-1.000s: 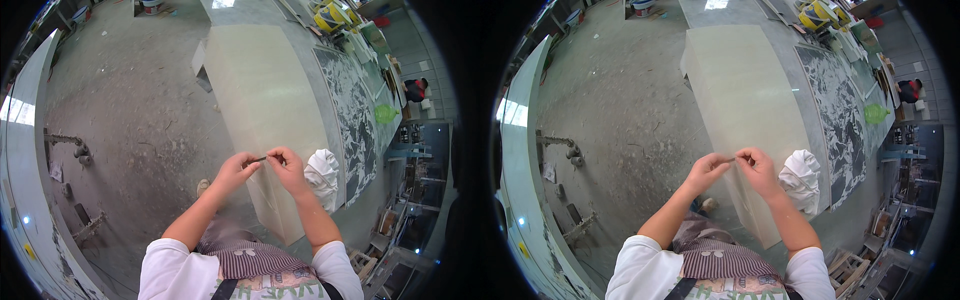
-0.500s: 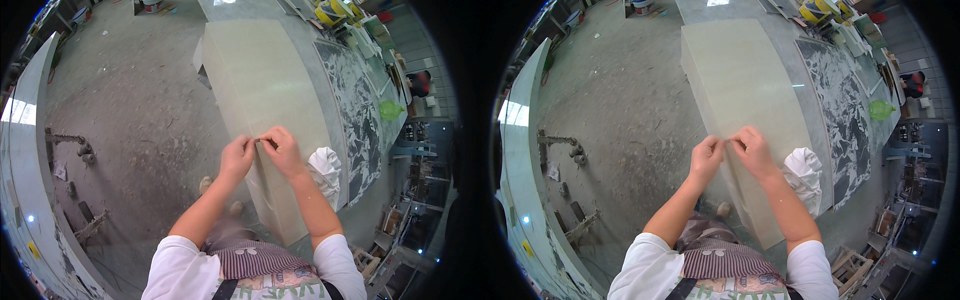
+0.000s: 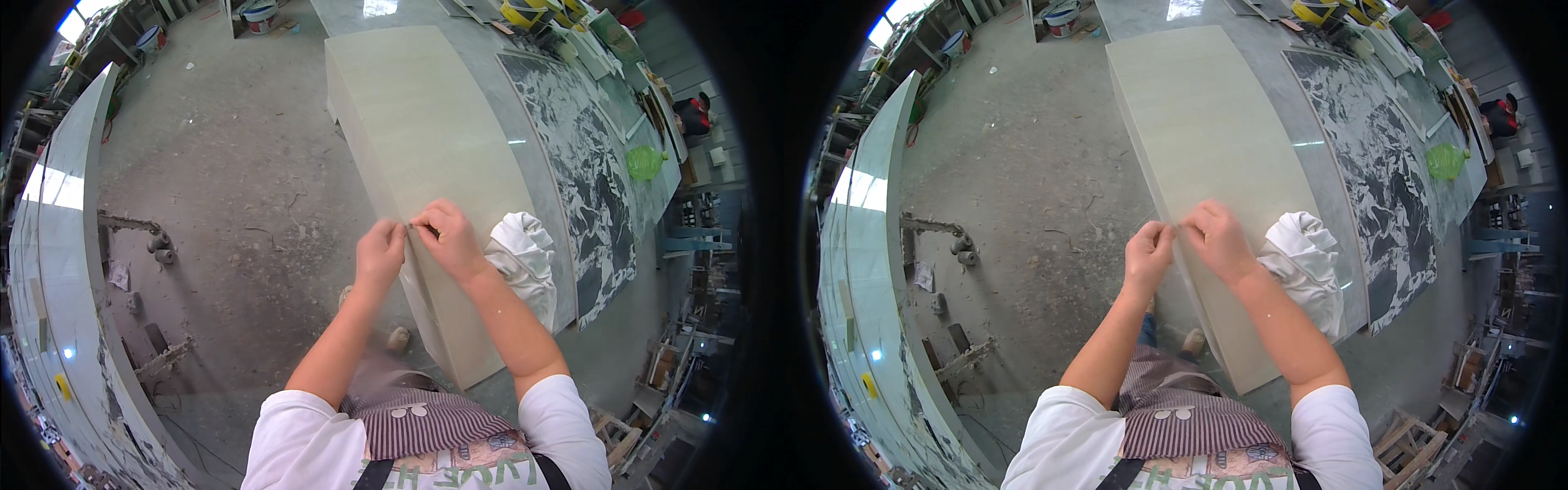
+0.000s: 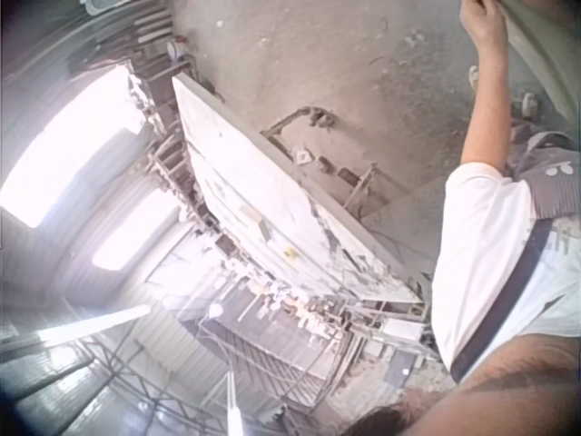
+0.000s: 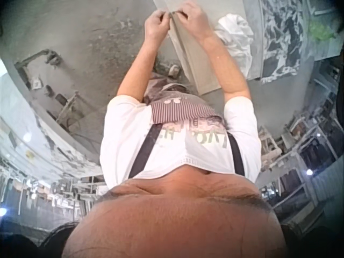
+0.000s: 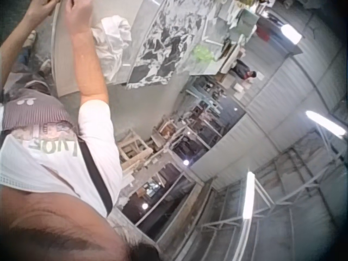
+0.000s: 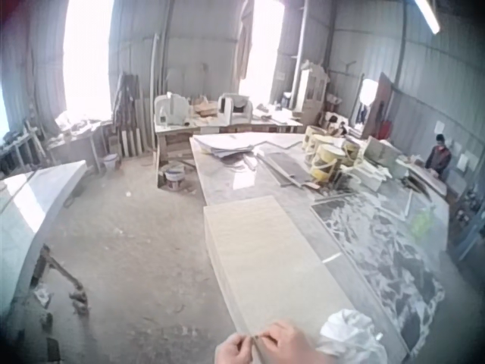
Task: The person uses a small blade to carefully cut and peel off strips of tape from the edges of large flat panels. They move between different workstations in a workshop, repeating the same peeling action on multiple surfaces.
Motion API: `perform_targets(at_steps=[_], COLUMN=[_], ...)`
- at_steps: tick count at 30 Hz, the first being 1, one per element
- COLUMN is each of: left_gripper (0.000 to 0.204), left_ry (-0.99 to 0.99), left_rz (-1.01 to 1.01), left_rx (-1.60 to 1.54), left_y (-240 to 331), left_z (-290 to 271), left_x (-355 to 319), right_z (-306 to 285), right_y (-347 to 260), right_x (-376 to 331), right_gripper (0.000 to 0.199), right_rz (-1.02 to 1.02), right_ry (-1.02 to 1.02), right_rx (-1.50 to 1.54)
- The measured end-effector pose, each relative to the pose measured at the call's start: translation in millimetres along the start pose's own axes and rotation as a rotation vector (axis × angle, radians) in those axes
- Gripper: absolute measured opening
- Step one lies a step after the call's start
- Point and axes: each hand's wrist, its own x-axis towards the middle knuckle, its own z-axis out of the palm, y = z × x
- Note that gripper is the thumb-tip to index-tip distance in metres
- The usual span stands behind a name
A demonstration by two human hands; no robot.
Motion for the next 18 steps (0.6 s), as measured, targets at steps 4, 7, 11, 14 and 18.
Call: perform_targets(at_steps=[4, 7, 11, 14, 18], left_gripper=[0.016, 0.016, 0.016, 0.016, 0.016], left_ry=[0.013, 0.022, 0.041, 0.041, 0.028], left_rz=[0.004, 0.010, 0.023, 0.027, 0.015], left_rx=[-0.074, -0.071, -0.051, -0.042, -0.049], left_y=[-12, -14, -19, -22, -24], left_z=[7, 10, 16, 21, 25], left_x=[-17, -30, -50, -65, -85], right_z=[-5, -7, -14, -19, -25], right_y=[-7, -12, -20, -23, -26], right_x=[-16, -25, -43, -58, -77], right_gripper=[0.009, 0.008, 0.007, 0.007, 0.007], right_rz=[0.013, 0.002, 0.010, 0.011, -0.012], right_ry=[-0.002, 0.015, 0.001, -0.017, -0.025], right_rx=[0.041, 0.049, 0.044, 0.021, 0.007])
